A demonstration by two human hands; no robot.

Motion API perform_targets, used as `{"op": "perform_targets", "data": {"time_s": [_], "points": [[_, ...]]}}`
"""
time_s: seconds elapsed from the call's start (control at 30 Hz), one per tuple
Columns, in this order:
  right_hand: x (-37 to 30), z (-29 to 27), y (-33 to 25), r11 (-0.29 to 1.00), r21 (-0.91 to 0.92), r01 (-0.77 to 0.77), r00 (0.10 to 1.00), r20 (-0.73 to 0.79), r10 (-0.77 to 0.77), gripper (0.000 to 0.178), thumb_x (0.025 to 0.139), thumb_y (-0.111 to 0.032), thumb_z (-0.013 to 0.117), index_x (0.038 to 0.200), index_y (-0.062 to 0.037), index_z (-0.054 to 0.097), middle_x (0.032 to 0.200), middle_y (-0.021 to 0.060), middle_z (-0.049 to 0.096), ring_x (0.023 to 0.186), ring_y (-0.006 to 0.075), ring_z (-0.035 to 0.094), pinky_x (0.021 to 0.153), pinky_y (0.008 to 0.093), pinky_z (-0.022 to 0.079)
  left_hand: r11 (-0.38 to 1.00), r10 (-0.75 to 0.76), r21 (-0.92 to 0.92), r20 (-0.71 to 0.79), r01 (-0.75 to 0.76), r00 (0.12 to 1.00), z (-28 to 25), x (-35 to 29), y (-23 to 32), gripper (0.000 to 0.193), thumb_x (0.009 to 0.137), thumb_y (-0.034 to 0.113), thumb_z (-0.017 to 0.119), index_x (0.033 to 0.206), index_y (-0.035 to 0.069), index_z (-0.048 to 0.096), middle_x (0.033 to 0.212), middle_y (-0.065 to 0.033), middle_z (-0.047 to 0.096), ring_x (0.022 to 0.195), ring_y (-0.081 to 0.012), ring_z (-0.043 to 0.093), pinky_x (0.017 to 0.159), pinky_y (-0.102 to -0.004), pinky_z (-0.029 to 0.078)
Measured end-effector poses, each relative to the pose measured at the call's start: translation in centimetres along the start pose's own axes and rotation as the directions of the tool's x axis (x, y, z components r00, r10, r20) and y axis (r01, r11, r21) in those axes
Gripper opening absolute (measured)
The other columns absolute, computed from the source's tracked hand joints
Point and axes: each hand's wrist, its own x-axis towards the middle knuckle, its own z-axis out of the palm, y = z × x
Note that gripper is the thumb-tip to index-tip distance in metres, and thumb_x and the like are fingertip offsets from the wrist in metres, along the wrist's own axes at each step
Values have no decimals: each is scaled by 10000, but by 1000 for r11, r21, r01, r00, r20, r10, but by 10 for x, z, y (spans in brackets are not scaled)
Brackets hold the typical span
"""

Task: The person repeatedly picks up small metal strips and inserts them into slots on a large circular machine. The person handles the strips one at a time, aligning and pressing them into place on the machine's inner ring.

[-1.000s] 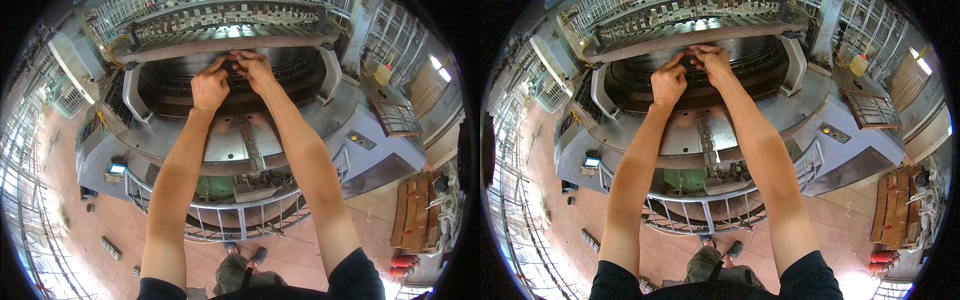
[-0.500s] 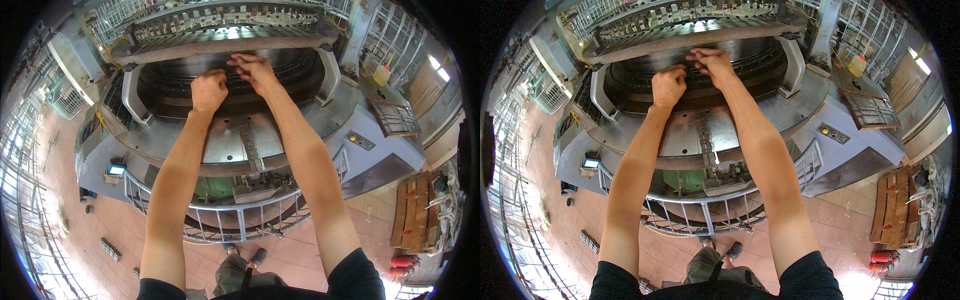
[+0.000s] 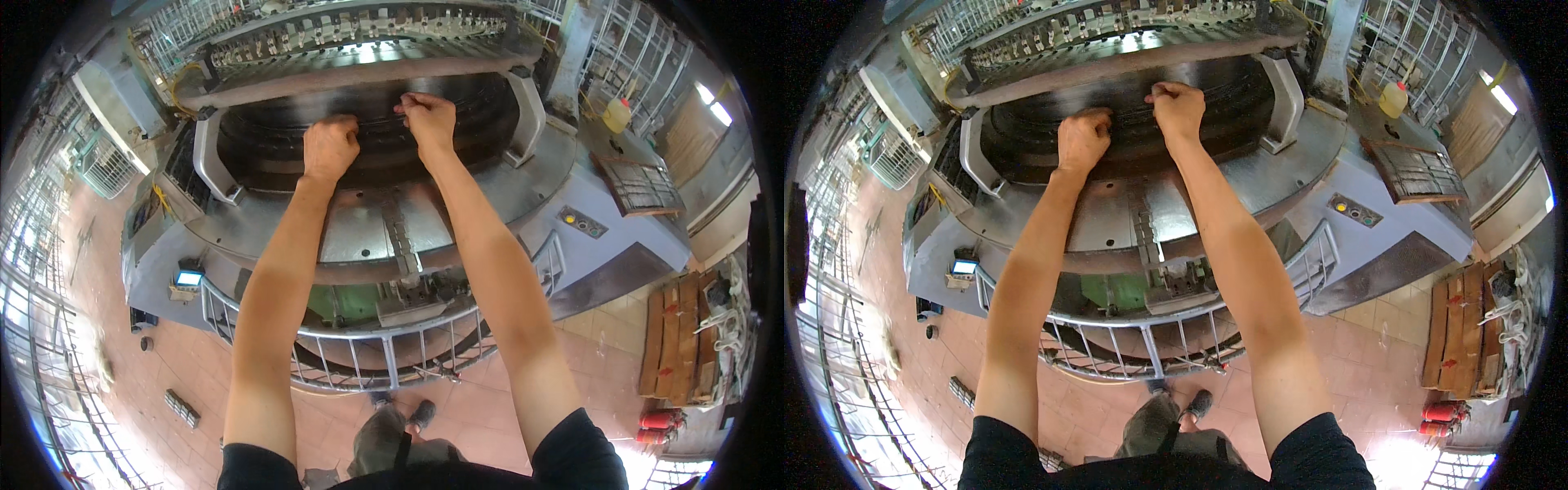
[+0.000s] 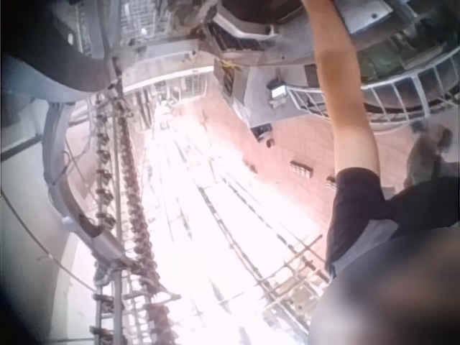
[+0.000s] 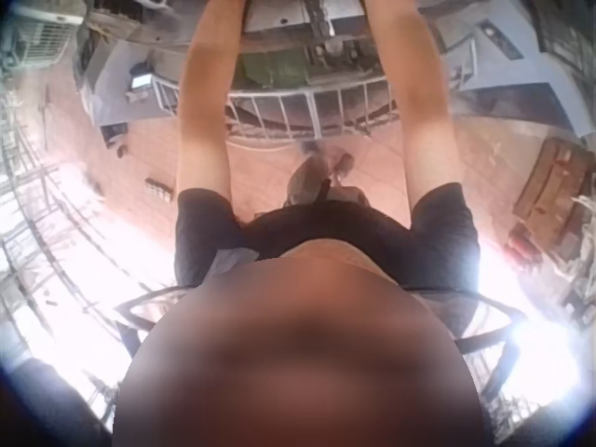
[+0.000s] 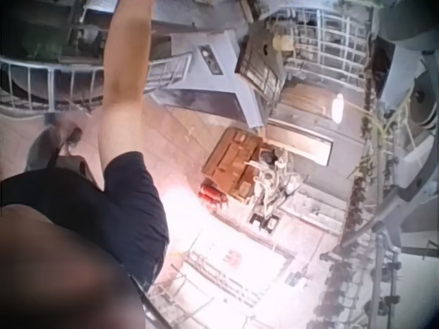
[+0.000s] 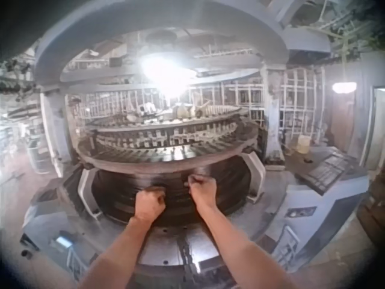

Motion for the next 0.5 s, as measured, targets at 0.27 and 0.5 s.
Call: {"op": "perform_targets", "data": {"time_s": [0.27, 0.5], "points": [[-176, -88, -66, 832, -555, -5, 997, 65, 50, 194, 939, -147, 719, 942, 46, 730, 737, 76, 721, 560, 115, 653, 501, 266, 490, 984, -28, -175, 73, 41, 997, -19, 4, 22, 216, 798, -42, 623, 921, 53, 772, 961, -153, 757, 801, -331, 737, 737, -404, 586], [-212, -65, -85, 848, -443, -289, 918, 124, 378, 218, 914, -91, 754, 1000, 74, 642, 745, 143, 718, 610, 169, 718, 525, 279, 595, 864, -21, -481, 265, 150, 964, -114, -62, 91, 257, 846, -67, 663, 1072, 9, 760, 1042, -167, 766, 913, -305, 750, 792, -357, 582]]}}
